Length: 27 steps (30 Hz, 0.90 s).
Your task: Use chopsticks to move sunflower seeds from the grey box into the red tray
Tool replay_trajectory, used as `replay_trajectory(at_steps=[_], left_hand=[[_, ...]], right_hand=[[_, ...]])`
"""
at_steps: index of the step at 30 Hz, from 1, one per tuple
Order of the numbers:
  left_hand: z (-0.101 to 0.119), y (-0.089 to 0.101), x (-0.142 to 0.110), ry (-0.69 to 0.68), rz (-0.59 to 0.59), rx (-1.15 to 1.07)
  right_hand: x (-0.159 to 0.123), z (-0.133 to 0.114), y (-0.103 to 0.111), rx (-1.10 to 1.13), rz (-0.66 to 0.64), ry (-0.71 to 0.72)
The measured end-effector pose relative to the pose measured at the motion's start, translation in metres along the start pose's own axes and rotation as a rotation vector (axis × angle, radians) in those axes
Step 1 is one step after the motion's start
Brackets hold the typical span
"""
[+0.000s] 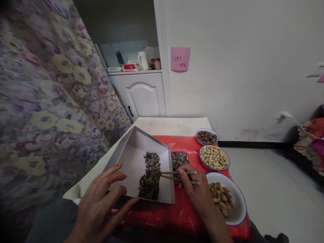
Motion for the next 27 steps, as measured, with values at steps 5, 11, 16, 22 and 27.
replay_trajectory(at_steps=[5,11,16,22,27], left_hand=[[0.000,0.001,-0.001,-0.003,0.006,0.000],[0.002,0.001,0.001,-0.025,0.006,0.011],[0.003,0.002,0.002,-0.032,0.012,0.019],[0.003,0.002,0.002,-0.026,0.011,0.023],[0.000,0.002,0.001,0.006,0.008,0.005]], right_hand=[[-0.002,0.001,0.010,0.064,0.059,0.010],[-0.009,0.006,0.042,0.061,0.250,0.000],[-0.020,0.013,0.077,0.044,0.455,-0.020],[-0.011,0.003,0.046,0.093,0.323,0.014],[-0.002,-0.015,-0.007,0.074,0.103,0.101]])
Point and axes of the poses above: each hand's wrist, its own x-axis towards the middle knuckle, its own y-axis out of the back of the hand, z = x × y, the point moved 10 cm from there along x, towards the middle knuckle, and after that the axes turned 5 degrees about y, right-handed, at the moved point
